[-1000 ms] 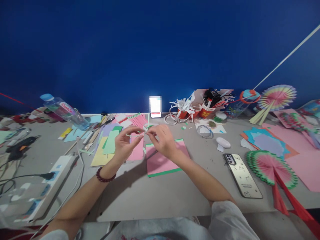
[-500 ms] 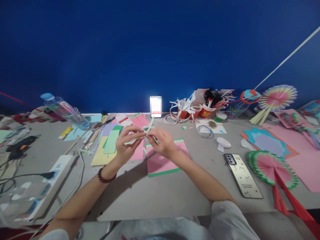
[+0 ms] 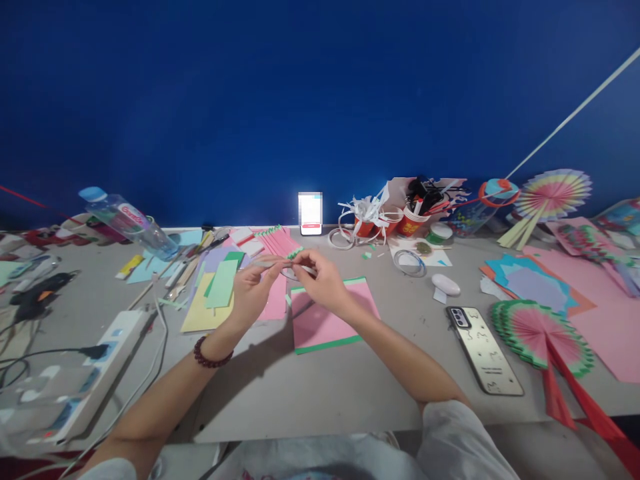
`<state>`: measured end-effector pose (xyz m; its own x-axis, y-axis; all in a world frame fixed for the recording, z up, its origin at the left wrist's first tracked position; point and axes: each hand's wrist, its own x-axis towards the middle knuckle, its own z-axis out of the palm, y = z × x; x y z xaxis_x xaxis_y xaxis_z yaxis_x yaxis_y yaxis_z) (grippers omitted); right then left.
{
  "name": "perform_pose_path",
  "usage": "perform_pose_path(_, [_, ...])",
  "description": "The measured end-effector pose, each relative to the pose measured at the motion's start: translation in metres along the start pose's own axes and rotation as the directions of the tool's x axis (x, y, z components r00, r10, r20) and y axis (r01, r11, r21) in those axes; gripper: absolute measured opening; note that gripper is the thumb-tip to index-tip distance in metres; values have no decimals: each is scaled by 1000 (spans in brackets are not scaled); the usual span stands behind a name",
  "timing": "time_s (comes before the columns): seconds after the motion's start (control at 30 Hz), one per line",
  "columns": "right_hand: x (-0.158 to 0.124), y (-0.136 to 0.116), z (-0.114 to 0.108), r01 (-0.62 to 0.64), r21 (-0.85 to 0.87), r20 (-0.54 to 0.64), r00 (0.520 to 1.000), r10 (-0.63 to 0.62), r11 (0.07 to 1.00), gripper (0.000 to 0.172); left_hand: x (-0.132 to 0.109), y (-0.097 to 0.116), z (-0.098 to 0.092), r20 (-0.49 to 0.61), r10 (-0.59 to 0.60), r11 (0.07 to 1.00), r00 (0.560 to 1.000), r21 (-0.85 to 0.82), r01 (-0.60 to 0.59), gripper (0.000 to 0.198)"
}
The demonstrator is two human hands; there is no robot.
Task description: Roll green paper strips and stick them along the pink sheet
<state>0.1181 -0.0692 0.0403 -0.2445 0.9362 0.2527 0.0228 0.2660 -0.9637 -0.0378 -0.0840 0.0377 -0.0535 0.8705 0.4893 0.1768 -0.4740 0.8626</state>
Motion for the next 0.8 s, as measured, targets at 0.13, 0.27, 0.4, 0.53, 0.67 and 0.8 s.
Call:
perform_pose_path(0.13, [0, -1, 1, -7, -13, -28, 1000, 7, 1000, 9, -1, -3, 1, -17, -85, 994, 996, -67, 84, 19])
perform_pose_path(0.27, [0, 0, 1, -29, -15, -44, 999, 28, 999, 12, -3, -2, 5, -34, -217, 965, 976, -161, 209, 21])
perform_pose_path(0.4, [3, 1, 0, -69, -4, -65, 996, 69, 998, 18, -3, 2, 7, -54, -347, 918, 936, -222, 327, 23])
perform_pose_path(0.53, [5, -2, -1, -101, 11, -42, 994, 102, 995, 22, -2, 4, 7, -62, -389, 896, 919, -257, 362, 23])
perform_pose_path(0.67, [7, -5, -4, -123, 51, -19, 992, 124, 991, 21, -1, 6, 6, -67, -382, 904, 922, -235, 358, 29])
perform_pose_path(0.8, [8, -6, -5, -158, 52, 13, 987, 157, 986, 20, -2, 6, 6, -38, -346, 919, 937, -212, 331, 33])
